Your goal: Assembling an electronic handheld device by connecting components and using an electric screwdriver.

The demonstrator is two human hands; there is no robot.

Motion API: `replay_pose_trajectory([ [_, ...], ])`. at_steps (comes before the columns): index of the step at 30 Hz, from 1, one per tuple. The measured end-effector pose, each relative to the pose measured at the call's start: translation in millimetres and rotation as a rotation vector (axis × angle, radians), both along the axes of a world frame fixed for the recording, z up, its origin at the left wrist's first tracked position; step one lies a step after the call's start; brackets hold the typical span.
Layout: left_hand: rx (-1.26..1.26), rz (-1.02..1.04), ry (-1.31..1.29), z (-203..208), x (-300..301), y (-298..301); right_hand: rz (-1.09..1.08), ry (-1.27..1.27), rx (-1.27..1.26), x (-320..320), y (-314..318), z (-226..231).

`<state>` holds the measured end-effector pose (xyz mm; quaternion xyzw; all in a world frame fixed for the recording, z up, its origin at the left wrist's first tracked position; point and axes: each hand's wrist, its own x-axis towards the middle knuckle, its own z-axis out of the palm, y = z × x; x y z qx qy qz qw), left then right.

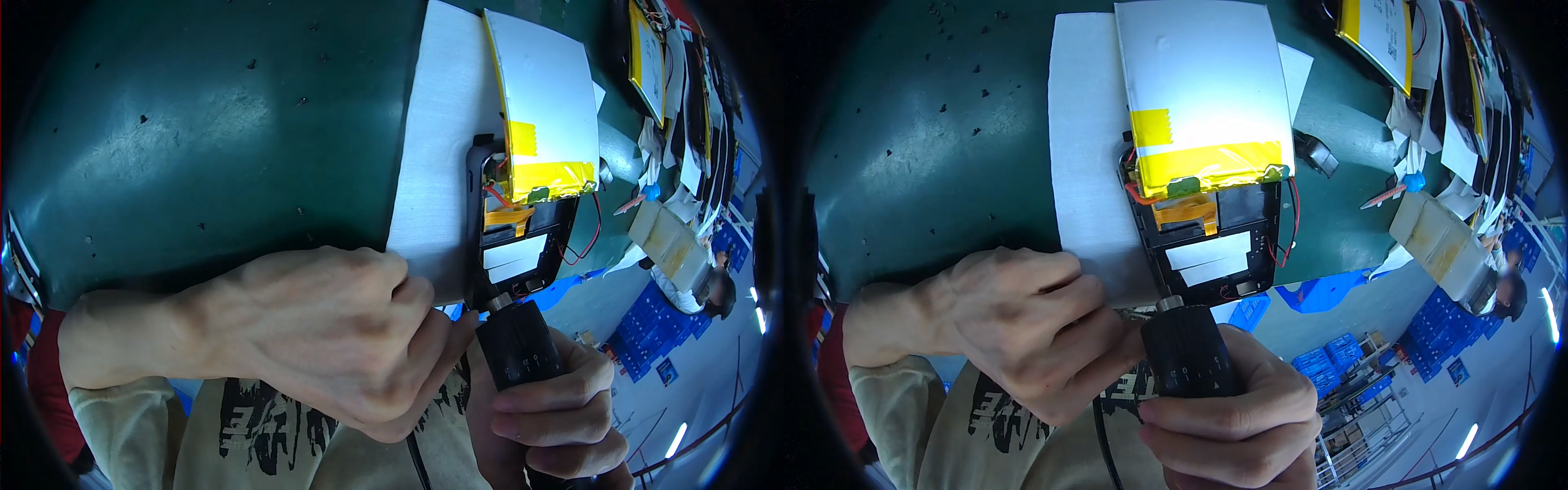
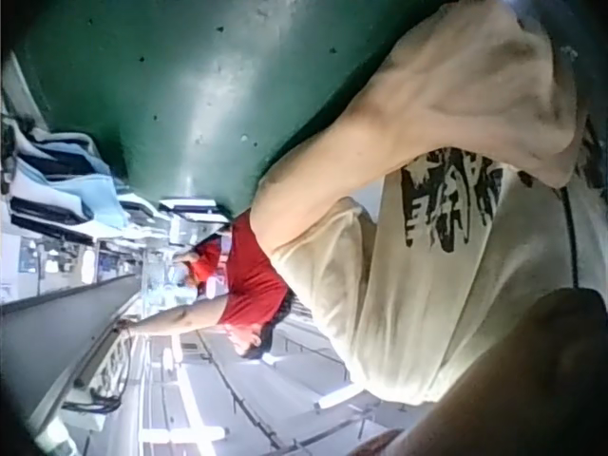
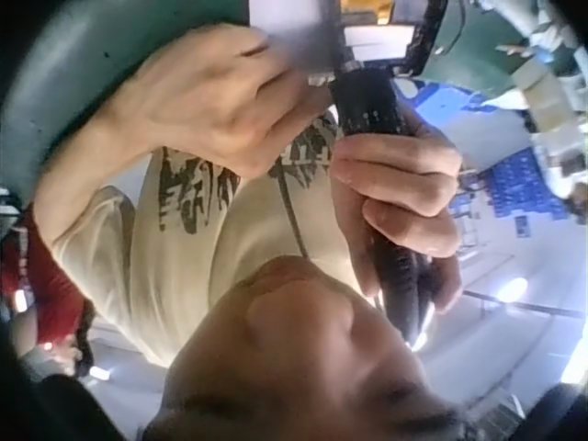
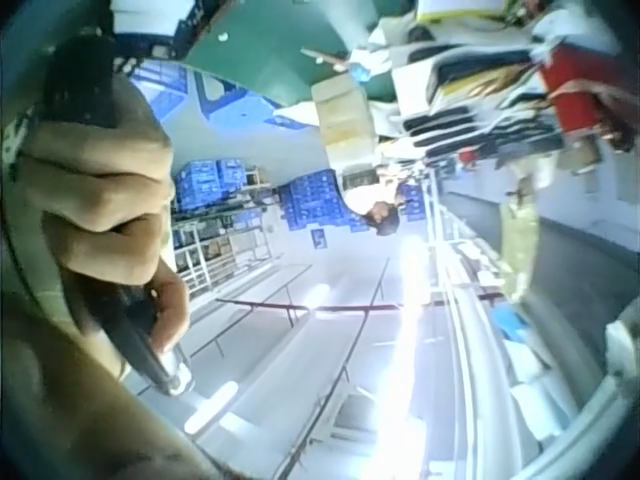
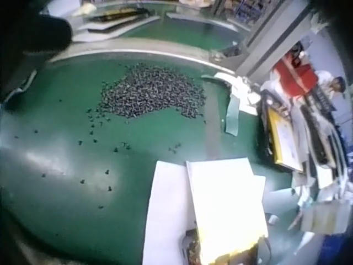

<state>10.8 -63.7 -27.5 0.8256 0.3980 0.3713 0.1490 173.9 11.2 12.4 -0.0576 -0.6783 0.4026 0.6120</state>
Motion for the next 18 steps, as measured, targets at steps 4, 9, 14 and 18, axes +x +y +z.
replay_pose_trajectory([
  [4,-0.048,0.001,0.031,-1,1,-3,-0.018,0.035,-0.010,-6,1,-3],
  [9,0.001,-0.054,0.006,-8,0,6,0.071,-0.008,0.031,-13,6,0],
  [14,-0.023,-0.008,0.028,-3,0,1,0.108,-0.065,-0.011,-15,6,1],
  [18,-0.038,-0.022,0.059,-1,-2,-3,0.050,-0.055,-0.042,-15,6,4],
])
